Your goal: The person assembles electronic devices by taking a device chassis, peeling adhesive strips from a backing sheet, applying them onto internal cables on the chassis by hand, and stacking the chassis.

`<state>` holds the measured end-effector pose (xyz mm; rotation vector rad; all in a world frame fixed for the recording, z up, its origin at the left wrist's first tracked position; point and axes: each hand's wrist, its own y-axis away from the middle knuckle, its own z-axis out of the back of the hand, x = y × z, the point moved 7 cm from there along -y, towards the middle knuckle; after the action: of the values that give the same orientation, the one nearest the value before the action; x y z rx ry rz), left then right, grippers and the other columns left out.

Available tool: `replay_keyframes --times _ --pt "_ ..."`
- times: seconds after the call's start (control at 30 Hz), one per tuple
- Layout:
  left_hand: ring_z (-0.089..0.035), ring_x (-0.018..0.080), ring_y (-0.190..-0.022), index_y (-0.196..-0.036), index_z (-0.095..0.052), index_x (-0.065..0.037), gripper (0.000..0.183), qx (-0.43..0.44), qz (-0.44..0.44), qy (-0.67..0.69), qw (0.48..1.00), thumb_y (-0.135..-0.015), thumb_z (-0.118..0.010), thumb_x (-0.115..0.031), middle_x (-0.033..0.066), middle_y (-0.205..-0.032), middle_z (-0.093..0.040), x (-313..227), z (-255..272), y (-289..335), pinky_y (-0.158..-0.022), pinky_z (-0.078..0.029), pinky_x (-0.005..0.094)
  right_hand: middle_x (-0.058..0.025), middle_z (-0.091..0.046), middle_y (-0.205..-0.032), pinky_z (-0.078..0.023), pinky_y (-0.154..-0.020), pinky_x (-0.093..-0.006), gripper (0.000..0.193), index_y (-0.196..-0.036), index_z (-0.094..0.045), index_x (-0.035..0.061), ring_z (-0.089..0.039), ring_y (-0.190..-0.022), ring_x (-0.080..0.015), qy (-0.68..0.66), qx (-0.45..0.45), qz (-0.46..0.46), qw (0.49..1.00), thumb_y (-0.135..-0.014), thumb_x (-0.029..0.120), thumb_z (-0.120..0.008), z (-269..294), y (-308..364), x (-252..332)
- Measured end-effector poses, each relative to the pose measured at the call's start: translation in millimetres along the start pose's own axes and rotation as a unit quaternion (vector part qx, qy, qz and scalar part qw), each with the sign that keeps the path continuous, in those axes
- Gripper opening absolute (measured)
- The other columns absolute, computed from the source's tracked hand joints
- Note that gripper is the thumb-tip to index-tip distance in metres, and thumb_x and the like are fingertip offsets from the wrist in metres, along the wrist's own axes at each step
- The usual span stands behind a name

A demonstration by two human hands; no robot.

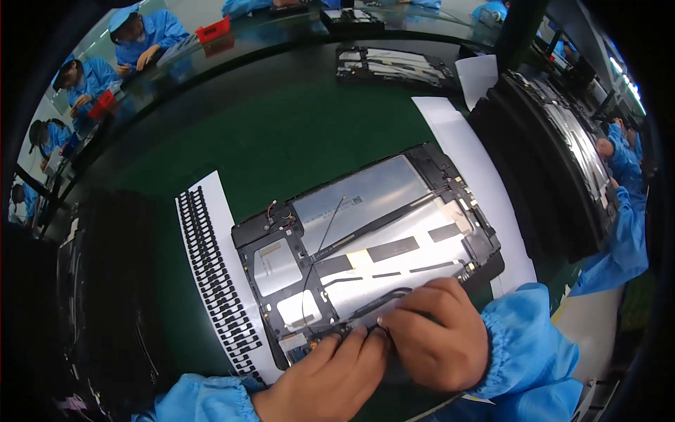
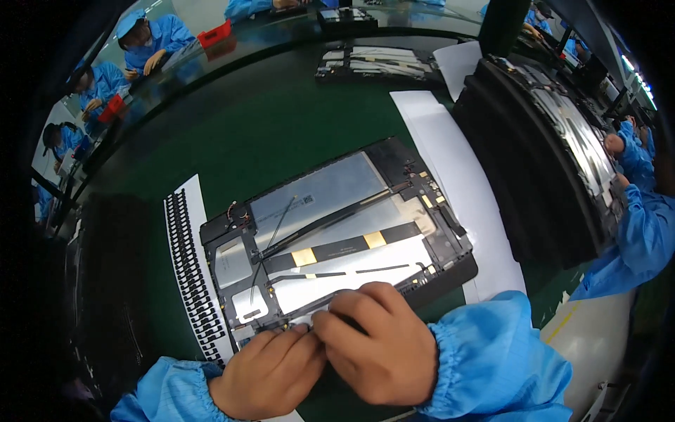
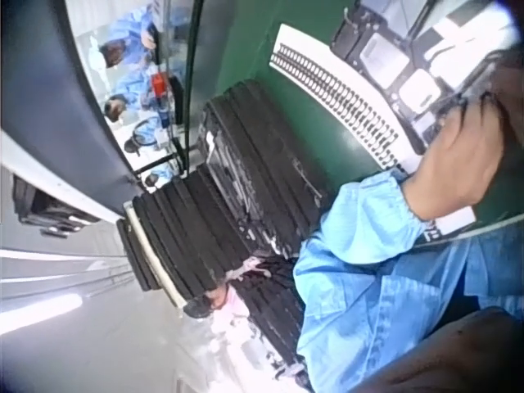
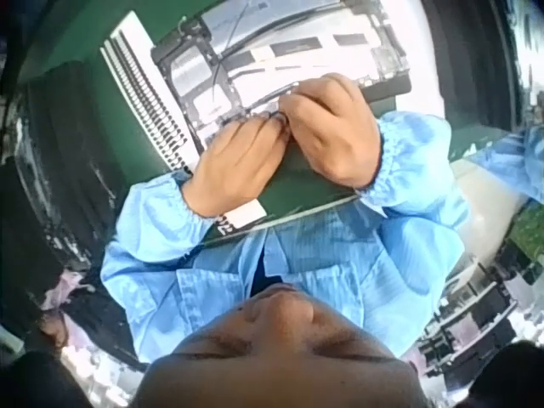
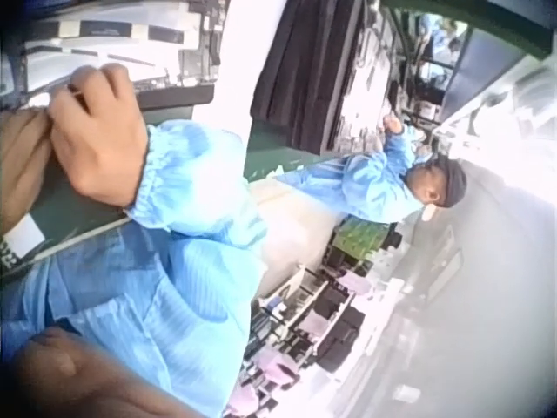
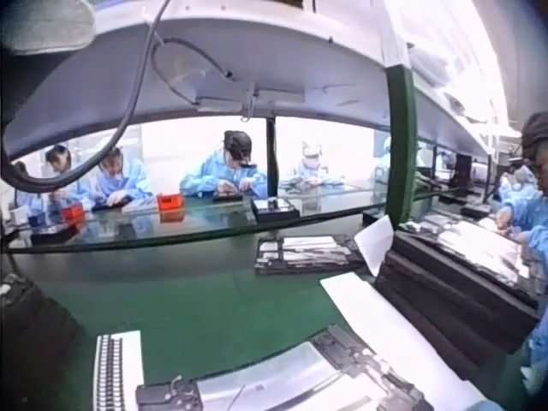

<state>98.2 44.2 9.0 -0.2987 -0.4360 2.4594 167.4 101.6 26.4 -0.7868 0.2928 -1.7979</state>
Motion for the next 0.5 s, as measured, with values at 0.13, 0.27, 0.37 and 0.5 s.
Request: replay_keyframes --times 0.13,0.27,0.37,0.5 --pt "-0.056 0.0289 -0.091 -0.095 -0.058 0.002 0.036 0.027 0.039 0.094 0.994 -0.058 -0.059 0.001 0.0165 -0.099 -0.056 14 8 1 -0.074 -0.045 0.0339 -0.016 -0.054 -0.094 -0.042 -0.069 -0.0373 0.022 -0.078 -0.059 -0.004 -0.052 -0.082 -0.0295 0.016 0.01 -0.009 1.0 -0.056 -0.004 -0.062 15 4 -14" --pt "-0.054 0.0321 -0.095 -0.096 -0.056 0.0 0.032 -0.044 0.12 0.055 0.99 -0.065 -0.054 0.005 0.0172 -0.102 -0.055 32 45 26 -0.081 -0.042 0.0394 -0.015 -0.054 -0.094 -0.044 -0.071 -0.0325 0.022 -0.08 -0.059 -0.0001 -0.054 -0.084 -0.028 -0.025 -0.12 -0.15 0.981 -0.059 -0.008 -0.057 56 8 -38" --pt "-0.053 0.033 -0.092 -0.096 -0.056 0.004 0.034 -0.152 0.203 0.051 0.966 -0.064 -0.051 0.009 0.0201 -0.099 -0.056 52 68 42 -0.081 -0.041 0.0393 -0.0134 -0.056 -0.079 -0.045 -0.067 -0.0293 0.017 -0.079 -0.059 -0.0021 -0.057 -0.072 -0.0246 -0.048 -0.164 -0.123 0.977 -0.062 -0.004 -0.058 72 -7 -41" --pt "-0.044 0.0348 -0.106 -0.105 -0.049 0.004 0.037 -0.26 0.362 0.158 0.881 -0.068 -0.048 0.007 0.0207 -0.113 -0.045 117 48 75 -0.091 -0.034 0.0365 -0.0103 -0.057 -0.078 -0.044 -0.065 -0.027 0.015 -0.082 -0.06 -0.0033 -0.055 -0.072 -0.0181 -0.123 -0.041 -0.179 0.975 -0.068 0.001 -0.057 22 -74 -41"
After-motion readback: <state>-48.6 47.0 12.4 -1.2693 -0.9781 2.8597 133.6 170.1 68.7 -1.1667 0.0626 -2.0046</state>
